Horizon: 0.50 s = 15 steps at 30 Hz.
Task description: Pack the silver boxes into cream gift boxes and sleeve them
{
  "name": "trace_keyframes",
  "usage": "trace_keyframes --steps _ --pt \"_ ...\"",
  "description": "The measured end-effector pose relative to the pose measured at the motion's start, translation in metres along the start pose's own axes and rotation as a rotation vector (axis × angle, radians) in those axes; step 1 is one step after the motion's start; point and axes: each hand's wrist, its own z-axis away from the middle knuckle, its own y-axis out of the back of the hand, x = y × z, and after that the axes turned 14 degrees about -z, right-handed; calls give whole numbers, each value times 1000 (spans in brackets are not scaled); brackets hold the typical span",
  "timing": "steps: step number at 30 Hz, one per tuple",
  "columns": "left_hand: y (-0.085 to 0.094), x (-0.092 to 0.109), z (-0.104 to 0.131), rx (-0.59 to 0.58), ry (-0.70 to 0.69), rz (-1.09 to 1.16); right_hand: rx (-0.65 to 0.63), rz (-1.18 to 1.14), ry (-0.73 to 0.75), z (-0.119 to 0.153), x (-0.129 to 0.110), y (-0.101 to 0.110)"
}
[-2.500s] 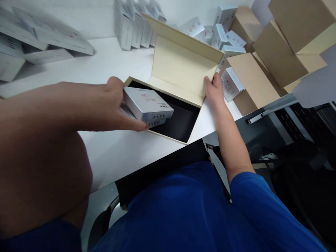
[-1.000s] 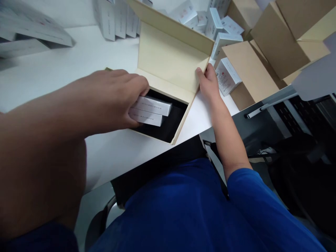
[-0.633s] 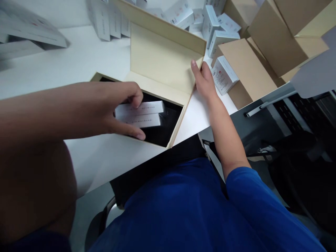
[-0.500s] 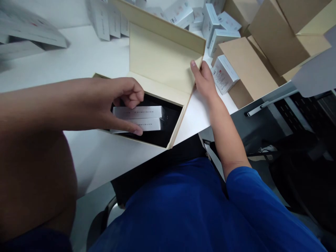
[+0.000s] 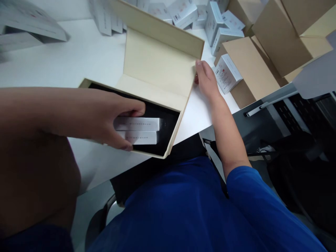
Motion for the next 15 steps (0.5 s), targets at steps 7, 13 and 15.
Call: trace_keyframes --steps 7,13,15 --pt "22 22 1 -140 235 -66 -31 -48 -63 -4 -2 1" --pt "18 39 11 12 175 -167 -64 15 43 -6 14 7" --pt "17 43 10 10 228 -211 -107 24 70 -5 16 8"
